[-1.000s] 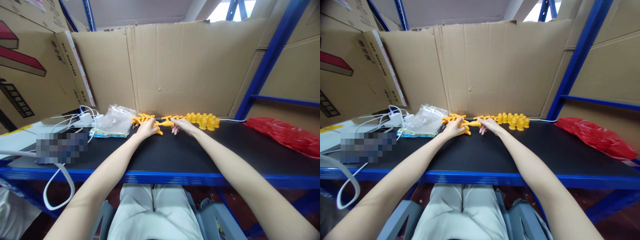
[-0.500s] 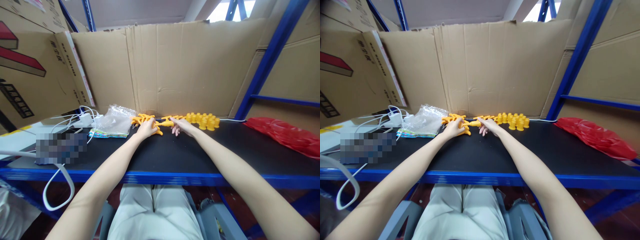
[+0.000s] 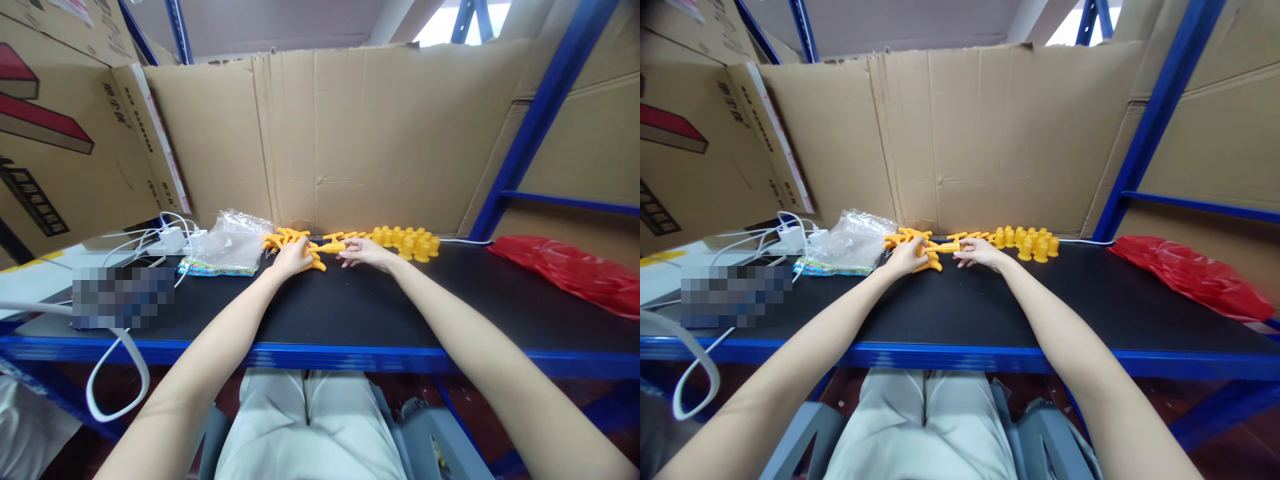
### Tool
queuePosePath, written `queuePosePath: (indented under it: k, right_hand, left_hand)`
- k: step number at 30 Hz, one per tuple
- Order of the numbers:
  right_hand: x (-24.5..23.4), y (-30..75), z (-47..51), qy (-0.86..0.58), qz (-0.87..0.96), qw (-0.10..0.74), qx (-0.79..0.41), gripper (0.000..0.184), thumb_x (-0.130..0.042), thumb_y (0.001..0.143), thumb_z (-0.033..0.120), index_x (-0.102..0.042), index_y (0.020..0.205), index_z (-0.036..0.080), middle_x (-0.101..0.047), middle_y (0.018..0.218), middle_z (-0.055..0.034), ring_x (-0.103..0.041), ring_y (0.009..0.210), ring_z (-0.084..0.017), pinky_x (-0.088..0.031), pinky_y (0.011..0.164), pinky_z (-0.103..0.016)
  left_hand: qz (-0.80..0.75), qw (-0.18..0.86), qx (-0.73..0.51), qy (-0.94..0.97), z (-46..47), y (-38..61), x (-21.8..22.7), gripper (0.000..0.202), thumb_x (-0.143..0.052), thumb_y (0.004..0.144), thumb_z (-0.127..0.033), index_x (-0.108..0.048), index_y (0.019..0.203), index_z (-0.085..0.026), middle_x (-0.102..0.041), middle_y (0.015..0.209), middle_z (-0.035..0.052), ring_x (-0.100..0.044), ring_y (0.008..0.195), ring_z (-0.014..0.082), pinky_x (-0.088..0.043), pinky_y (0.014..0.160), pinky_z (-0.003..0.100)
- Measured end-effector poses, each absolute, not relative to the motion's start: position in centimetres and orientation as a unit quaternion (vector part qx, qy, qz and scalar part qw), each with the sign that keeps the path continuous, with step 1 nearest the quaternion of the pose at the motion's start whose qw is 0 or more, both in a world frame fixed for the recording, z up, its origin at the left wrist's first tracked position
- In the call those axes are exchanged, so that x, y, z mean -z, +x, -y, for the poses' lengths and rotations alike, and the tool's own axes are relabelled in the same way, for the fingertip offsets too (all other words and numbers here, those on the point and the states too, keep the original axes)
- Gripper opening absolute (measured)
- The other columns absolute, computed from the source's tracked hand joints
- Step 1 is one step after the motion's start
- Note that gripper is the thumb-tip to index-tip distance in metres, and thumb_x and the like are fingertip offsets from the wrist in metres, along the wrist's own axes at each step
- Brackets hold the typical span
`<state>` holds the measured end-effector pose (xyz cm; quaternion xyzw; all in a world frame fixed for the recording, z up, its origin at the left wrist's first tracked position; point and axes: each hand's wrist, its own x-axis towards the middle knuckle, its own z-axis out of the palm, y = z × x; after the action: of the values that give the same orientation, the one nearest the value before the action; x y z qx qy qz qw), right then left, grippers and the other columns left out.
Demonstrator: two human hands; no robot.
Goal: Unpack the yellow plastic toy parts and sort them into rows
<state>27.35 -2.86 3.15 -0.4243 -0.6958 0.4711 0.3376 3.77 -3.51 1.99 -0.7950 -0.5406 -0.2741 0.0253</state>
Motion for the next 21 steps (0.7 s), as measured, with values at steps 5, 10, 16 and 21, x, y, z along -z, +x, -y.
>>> queuePosePath:
  k: [5, 10, 16, 21]
  right_hand:
    - [-3.08, 27.18, 2.89, -0.436, 0.688, 0.347, -0.464, 0.044, -0.070, 0.078, 0.022, -0.054, 0.117, 0.011, -0.070, 0.099, -0.0144, -0.068, 0.067, -0.014, -0.056, 0.066, -0.026]
    - [-3.12, 27.00, 2.97, -0.448, 0.678, 0.346, -0.469, 0.040, -0.069, 0.079, 0.021, -0.055, 0.114, 0.010, -0.071, 0.095, -0.0138, -0.069, 0.067, -0.014, -0.057, 0.068, -0.026]
    - [-2.83, 27.13, 2.82, -0.438, 0.677, 0.352, -0.476, 0.047, -0.074, 0.075, 0.025, -0.055, 0.116, 0.010, -0.071, 0.097, -0.0145, -0.069, 0.067, -0.014, -0.058, 0.069, -0.027]
    - [-2.70, 27.15, 2.76, -0.431, 0.682, 0.353, -0.474, 0.052, -0.074, 0.075, 0.029, -0.054, 0.119, 0.011, -0.071, 0.098, -0.0142, -0.069, 0.068, -0.014, -0.057, 0.071, -0.029]
  left_hand:
    - [0.542, 0.029, 0.271, -0.795, 3.30, 3.64, -1.80, 0.036, -0.056, 0.076, -0.028, -0.055, 0.110, -0.017, -0.066, 0.103, 0.0095, -0.060, 0.097, 0.0267, -0.044, 0.087, 0.038]
    - [0.543, 0.026, 0.269, -0.795, 3.35, 3.61, -1.83, 0.036, -0.056, 0.076, -0.028, -0.055, 0.110, -0.017, -0.066, 0.104, 0.0097, -0.060, 0.097, 0.0266, -0.044, 0.087, 0.037]
    - [0.544, 0.026, 0.259, -0.798, 3.26, 3.55, -1.82, 0.038, -0.055, 0.076, -0.028, -0.054, 0.112, -0.016, -0.065, 0.105, 0.0111, -0.060, 0.099, 0.0278, -0.044, 0.087, 0.038]
    - [0.549, 0.027, 0.256, -0.795, 3.18, 3.54, -1.81, 0.038, -0.056, 0.076, -0.028, -0.053, 0.113, -0.016, -0.065, 0.106, 0.0102, -0.059, 0.099, 0.0268, -0.043, 0.088, 0.038]
